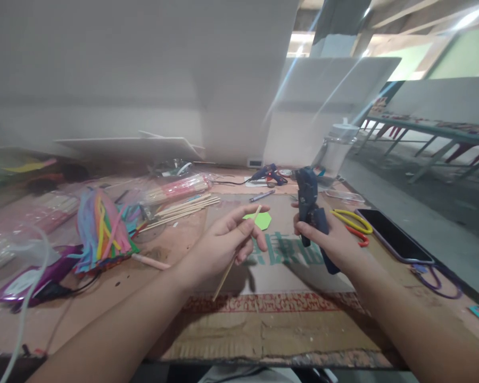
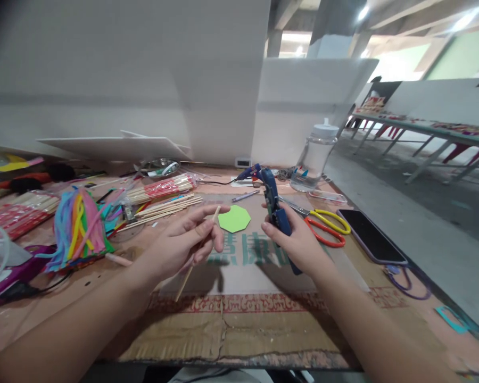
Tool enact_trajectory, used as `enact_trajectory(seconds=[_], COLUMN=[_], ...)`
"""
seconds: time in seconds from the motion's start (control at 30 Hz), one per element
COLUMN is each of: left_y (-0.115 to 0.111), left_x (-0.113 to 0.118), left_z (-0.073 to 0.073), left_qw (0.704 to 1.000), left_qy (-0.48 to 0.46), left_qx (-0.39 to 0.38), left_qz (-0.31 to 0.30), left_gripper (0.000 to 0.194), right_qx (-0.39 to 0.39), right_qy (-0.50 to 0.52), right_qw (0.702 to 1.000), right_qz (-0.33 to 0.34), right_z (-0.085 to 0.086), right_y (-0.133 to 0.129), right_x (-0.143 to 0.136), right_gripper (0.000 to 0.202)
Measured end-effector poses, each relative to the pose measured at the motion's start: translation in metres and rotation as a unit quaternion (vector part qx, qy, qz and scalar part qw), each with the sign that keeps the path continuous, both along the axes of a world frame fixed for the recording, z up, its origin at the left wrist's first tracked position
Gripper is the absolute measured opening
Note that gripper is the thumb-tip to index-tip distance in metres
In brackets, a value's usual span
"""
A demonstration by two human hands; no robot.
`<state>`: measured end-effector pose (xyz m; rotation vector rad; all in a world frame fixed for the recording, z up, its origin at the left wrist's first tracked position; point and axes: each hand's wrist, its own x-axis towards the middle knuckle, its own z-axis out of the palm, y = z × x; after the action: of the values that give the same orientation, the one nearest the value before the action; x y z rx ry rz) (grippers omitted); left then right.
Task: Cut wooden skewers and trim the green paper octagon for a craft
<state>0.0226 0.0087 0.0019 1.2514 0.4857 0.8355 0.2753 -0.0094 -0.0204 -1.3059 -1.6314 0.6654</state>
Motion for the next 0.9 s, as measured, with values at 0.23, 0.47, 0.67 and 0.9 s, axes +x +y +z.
enact_trajectory(seconds=[0.23,0.47,0.67,0.9], left_y=[0.002,0.003,0.007,0.005], left_x=[-0.001,-0.001,-0.002,-0.004], left_z=[-0.002,-0.004,-0.005,-0.002], left_qw=[1.0,1.0,1.0,0.981], left_qy=[-0.018,-0.015,-0.013,0.064], left_qx=[0.001,0.005,0.009,0.155], left_qz=[0.005,0.004,-0.008,0.095], left_gripper=[0.044,0.025,0.046,0.024], right_qx=[-0.005,-0.006,0.001,0.101], right_qy=[-0.033,-0.045,-0.076,-0.184], right_qw=[0.999,0.999,0.997,0.978], right_qz=[-0.034,0.03,0.033,0.008], right_z=[-0.001,0.003,0.0,0.0], right_y=[0.007,-0.001,0.001,-0.006], right_x=[0.006,-0.004,-0.002,-0.008], right_gripper=[0.05,0.048,0.047,0.049])
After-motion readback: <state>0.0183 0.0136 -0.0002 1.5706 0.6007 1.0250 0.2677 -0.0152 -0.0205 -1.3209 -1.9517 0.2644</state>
